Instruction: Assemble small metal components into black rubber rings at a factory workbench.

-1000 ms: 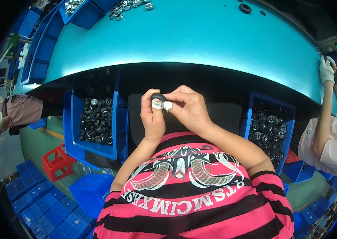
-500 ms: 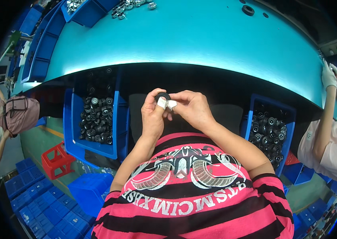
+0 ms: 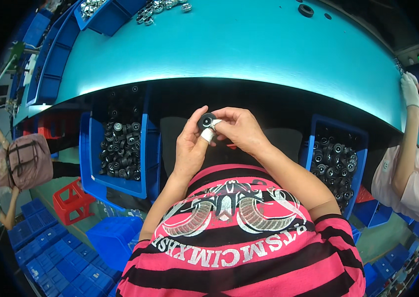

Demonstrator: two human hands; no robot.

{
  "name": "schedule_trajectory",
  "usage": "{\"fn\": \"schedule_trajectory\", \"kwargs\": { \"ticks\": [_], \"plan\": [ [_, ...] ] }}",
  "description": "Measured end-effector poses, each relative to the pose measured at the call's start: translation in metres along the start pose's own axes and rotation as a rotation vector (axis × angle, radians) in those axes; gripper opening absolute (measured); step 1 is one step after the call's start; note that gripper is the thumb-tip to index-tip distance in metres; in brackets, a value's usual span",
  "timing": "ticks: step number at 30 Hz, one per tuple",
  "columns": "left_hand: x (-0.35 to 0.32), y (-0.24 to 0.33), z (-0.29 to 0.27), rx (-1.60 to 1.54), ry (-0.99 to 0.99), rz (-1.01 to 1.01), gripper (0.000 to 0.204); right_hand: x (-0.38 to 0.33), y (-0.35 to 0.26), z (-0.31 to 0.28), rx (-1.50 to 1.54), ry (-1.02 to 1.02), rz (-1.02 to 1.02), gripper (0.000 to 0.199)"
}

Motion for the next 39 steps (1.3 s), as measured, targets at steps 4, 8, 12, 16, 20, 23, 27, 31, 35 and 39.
{"fn": "schedule_trajectory", "kwargs": {
  "ticks": [4,8,12,16,20,23,27,31,35,39],
  "plan": [
    [0.000,0.004,0.000,0.109,-0.059,0.021,0.053,-0.001,0.003,0.001,0.073,-0.023,0.014,0.025],
    [-0.004,-0.001,0.004,-0.100,-0.042,-0.077,0.051,0.007,0.022,-0.001,0.127,-0.091,0.103,0.019],
    [-0.010,-0.009,0.008,-0.325,-0.034,-0.128,0.049,0.004,0.027,0.000,0.165,-0.148,0.105,0.018],
    [-0.010,-0.008,0.005,-0.246,-0.016,-0.099,0.038,0.004,0.027,-0.001,0.145,-0.149,0.091,0.016],
    [-0.009,-0.006,-0.004,-0.037,0.014,-0.065,0.032,-0.002,0.015,0.010,0.113,-0.136,0.011,0.013],
    [-0.014,-0.011,-0.004,-0.040,0.090,-0.088,0.030,-0.006,0.018,0.015,0.128,-0.130,0.028,0.012],
    [-0.013,-0.020,-0.004,-0.322,0.193,-0.117,0.030,-0.010,0.012,0.016,0.187,-0.165,0.039,0.018],
    [-0.009,-0.019,-0.008,-0.376,0.105,-0.078,0.032,-0.005,0.022,0.012,0.382,-0.233,0.117,0.026],
    [-0.007,-0.004,-0.003,-0.296,0.031,-0.034,0.048,0.000,0.025,0.006,0.467,-0.233,0.102,0.028],
    [-0.008,0.000,-0.005,-0.213,0.022,0.001,0.051,-0.002,0.023,0.007,0.436,-0.207,0.070,0.027]
  ]
}}
Point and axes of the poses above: each hand's wrist, its own x-axis towards the middle knuckle, its own z-axis out of the palm, y = z × x, the point moved 9 cm from there along x, towards the middle knuckle, and after that the axes turned 12 degrees about z, right-handed, at the moved point
